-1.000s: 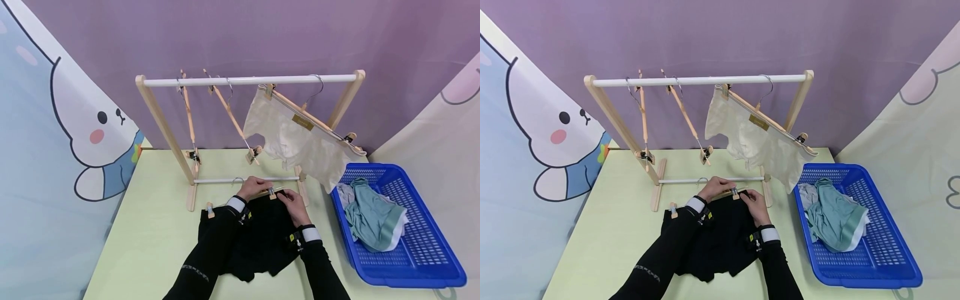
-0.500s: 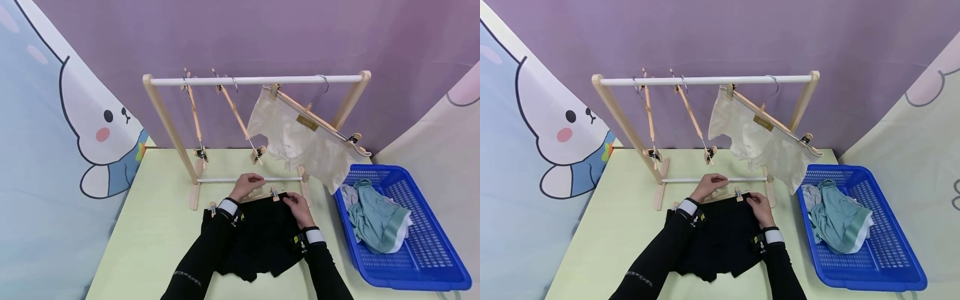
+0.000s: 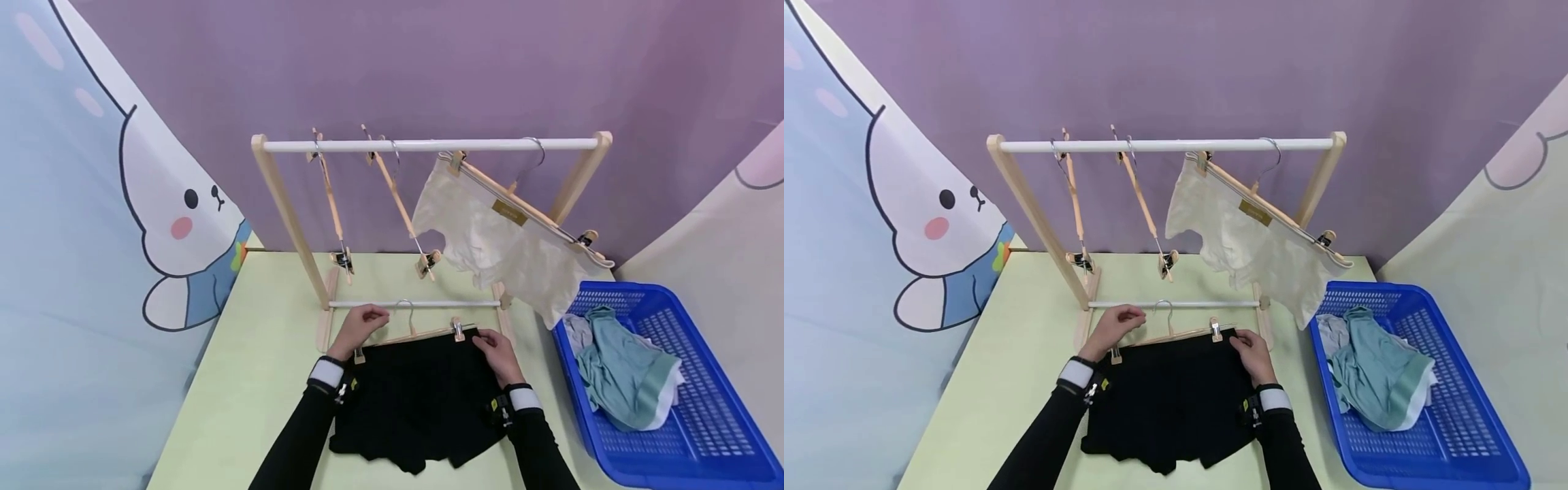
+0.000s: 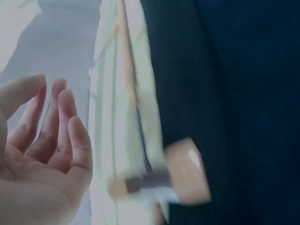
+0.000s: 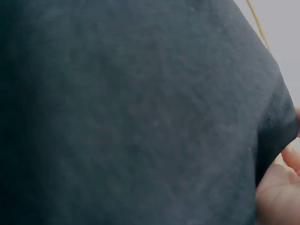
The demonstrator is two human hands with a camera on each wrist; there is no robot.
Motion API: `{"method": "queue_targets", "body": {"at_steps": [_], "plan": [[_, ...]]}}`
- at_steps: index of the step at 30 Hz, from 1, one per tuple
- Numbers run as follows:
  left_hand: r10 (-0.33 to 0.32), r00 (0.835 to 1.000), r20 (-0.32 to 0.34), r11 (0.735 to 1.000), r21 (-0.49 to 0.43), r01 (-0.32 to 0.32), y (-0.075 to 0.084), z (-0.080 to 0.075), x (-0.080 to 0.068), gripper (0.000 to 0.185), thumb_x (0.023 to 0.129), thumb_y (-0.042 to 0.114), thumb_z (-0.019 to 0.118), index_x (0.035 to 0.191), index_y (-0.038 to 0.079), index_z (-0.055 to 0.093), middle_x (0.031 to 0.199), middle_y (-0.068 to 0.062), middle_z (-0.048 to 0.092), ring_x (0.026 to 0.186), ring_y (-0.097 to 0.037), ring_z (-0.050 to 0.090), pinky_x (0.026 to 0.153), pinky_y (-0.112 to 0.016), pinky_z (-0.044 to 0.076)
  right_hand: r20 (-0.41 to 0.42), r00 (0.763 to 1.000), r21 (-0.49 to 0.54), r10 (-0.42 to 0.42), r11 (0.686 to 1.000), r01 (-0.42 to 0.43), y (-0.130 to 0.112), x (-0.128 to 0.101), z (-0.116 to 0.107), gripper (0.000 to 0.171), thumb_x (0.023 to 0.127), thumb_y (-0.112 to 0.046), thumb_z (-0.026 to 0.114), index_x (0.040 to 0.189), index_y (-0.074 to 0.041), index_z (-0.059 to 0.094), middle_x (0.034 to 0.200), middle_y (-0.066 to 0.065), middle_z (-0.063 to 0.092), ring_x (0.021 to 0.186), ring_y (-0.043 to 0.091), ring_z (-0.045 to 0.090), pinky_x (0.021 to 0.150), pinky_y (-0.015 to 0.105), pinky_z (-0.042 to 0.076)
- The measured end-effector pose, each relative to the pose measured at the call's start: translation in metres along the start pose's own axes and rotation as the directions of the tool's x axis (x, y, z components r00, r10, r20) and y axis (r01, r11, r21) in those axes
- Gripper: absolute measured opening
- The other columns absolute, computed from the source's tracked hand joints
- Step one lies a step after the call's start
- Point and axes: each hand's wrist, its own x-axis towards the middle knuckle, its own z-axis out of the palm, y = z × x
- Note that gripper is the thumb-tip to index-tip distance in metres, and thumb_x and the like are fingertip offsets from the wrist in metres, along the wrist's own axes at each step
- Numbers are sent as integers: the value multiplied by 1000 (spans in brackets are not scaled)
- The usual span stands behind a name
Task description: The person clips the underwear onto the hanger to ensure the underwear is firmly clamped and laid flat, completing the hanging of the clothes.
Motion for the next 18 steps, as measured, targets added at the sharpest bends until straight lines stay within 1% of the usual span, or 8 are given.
{"method": "queue_targets", "body": {"at_steps": [2,5,6,9,12,14,16,18], "plan": [[-8,1000,-30,1000,22,8,-10,-9,-11,18,92,9,70,106,-3,71,97,-11,73,87,-20,68,74,-26,52,-3,1000,-2,6,1000,-6,1,-1,0,38,102,-20,57,132,3,55,128,23,58,113,33,57,92,39,46],[-48,994,-95,996,75,55,-19,-19,-27,17,92,10,71,105,0,72,95,-8,73,82,-18,67,68,-26,52,-6,1000,-9,7,1000,-7,3,-1,-1,39,102,-21,58,133,2,55,129,22,57,113,32,56,92,39,46],[-53,992,-115,994,84,63,-21,-21,-32,16,92,11,70,105,0,72,95,-9,72,80,-21,67,66,-28,53,-3,1000,-12,5,1000,-5,3,-1,-1,40,102,-22,58,134,2,54,129,22,57,115,32,56,93,40,45],[-53,984,-169,984,157,80,-27,-27,-48,20,91,12,72,108,1,71,102,-12,70,87,-23,67,74,-34,54,3,1000,-14,-1,1000,1,3,-1,-1,41,102,-23,58,134,3,54,129,22,57,115,32,55,93,38,45],[-55,982,-178,974,206,92,-32,-28,-60,33,89,14,74,117,-2,64,110,-16,66,97,-29,64,84,-43,52,2,1000,-13,2,1000,-2,5,0,0,41,102,-24,58,134,2,54,131,21,56,117,32,55,95,39,45],[-79,981,-175,973,201,115,-34,-26,-67,46,88,14,75,126,-4,57,114,-18,62,103,-32,60,90,-48,50,0,1000,-17,-1,1000,1,6,0,0,43,102,-25,57,135,2,53,132,22,55,119,32,54,98,41,45],[-119,976,-182,972,181,153,-37,-22,-72,56,88,15,76,133,-5,50,116,-19,60,106,-33,58,91,-49,49,-7,1000,-18,-1,1000,1,5,-1,1,42,102,-24,57,135,2,53,133,23,55,121,33,53,100,43,44],[-140,969,-204,969,173,176,-40,-17,-75,61,87,14,78,135,-5,46,117,-20,58,109,-34,57,93,-50,47,-8,1000,-22,-5,1000,5,4,-2,1,43,102,-24,57,136,3,52,134,24,55,122,34,53,101,44,43]]}}
